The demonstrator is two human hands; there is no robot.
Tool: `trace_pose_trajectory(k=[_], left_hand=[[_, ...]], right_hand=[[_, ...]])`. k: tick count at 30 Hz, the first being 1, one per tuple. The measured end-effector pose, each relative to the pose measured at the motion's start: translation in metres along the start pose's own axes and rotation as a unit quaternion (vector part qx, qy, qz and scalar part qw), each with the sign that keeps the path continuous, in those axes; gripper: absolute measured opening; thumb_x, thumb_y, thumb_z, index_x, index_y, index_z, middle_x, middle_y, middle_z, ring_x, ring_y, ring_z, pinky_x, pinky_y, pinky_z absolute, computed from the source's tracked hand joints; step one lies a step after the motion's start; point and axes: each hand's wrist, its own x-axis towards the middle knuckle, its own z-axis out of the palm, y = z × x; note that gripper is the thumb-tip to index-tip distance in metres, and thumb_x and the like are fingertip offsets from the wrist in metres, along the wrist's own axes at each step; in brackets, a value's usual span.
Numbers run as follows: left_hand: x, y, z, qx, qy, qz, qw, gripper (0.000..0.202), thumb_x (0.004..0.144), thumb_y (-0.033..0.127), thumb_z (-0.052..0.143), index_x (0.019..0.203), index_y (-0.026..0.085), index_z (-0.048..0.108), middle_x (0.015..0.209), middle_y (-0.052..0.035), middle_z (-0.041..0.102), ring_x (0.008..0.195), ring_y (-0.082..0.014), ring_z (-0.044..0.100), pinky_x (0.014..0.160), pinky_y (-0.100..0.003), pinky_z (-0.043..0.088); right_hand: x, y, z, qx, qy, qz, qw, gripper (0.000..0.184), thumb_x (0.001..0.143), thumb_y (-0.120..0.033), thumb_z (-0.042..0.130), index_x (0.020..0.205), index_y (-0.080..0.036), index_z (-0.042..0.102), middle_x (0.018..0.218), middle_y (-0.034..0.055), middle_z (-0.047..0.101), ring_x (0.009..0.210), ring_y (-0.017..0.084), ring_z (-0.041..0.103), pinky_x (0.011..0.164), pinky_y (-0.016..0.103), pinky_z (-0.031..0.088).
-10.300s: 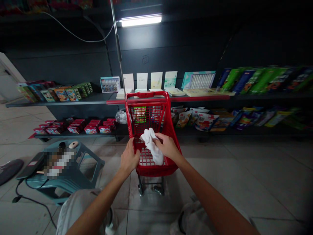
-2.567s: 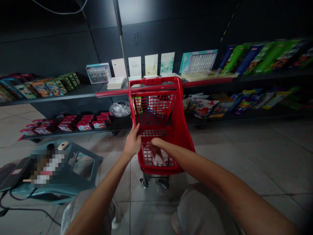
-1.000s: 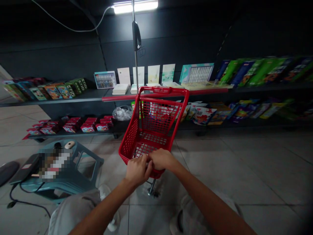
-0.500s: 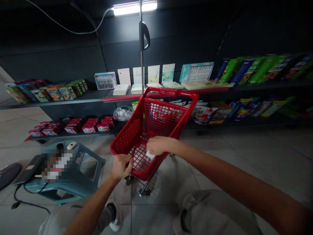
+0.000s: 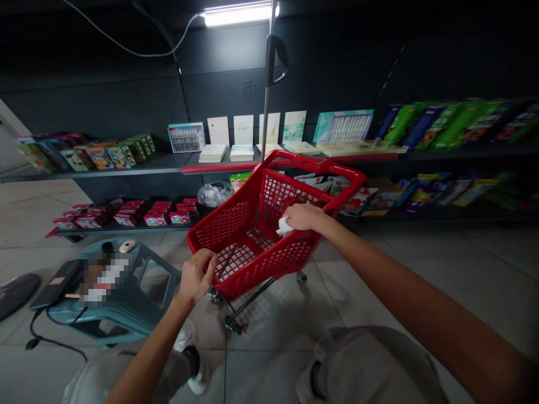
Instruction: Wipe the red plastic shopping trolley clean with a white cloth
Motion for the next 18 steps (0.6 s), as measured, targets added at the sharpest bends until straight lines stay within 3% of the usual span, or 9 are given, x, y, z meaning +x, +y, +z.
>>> trace_pose_trajectory(k=[4,8,13,18], left_hand=[[0.004,0.04,0.008,0.053,-0.063,0.041,0.996,0.03,0.103,0.035,0.036,0.1,0.023,0.064,0.099,-0.0063,0.072,0.092,-0.0184,0.068,0.084,-0.029,0.05],[0.012,0.063,0.025,0.164,-0.148,0.011,0.975,0.036,0.105,0.042,0.033,0.104,0.023,0.063,0.098,-0.008,0.075,0.088,-0.0219,0.072,0.073,-0.03,0.05],[0.021,0.062,0.032,0.212,-0.183,-0.02,0.96,0.042,0.105,0.047,0.031,0.1,0.022,0.064,0.094,-0.0104,0.076,0.083,-0.0246,0.073,0.072,-0.032,0.05],[0.023,0.054,0.03,0.219,-0.177,0.009,0.96,0.045,0.105,0.048,0.029,0.108,0.02,0.065,0.105,-0.0119,0.075,0.092,-0.0247,0.073,0.074,-0.031,0.05]], right_hand=[[-0.002,-0.008,-0.004,0.001,0.009,0.015,1.0,0.047,0.093,-0.034,0.042,0.123,-0.017,0.074,0.121,0.0221,0.072,0.111,0.037,0.068,0.089,0.044,0.049],[-0.001,-0.028,-0.012,0.027,-0.081,-0.04,0.996,0.049,0.093,-0.04,0.043,0.118,-0.014,0.077,0.122,0.0213,0.072,0.11,0.034,0.069,0.087,0.039,0.049],[0.01,-0.088,-0.01,0.063,-0.156,-0.195,0.966,0.044,0.09,-0.038,0.051,0.11,-0.01,0.078,0.105,0.0149,0.077,0.088,0.024,0.07,0.071,0.027,0.045],[0.034,-0.138,0.008,0.178,-0.171,-0.326,0.913,0.031,0.086,-0.015,0.052,0.108,-0.009,0.074,0.106,0.0068,0.076,0.085,0.015,0.065,0.072,0.02,0.043]])
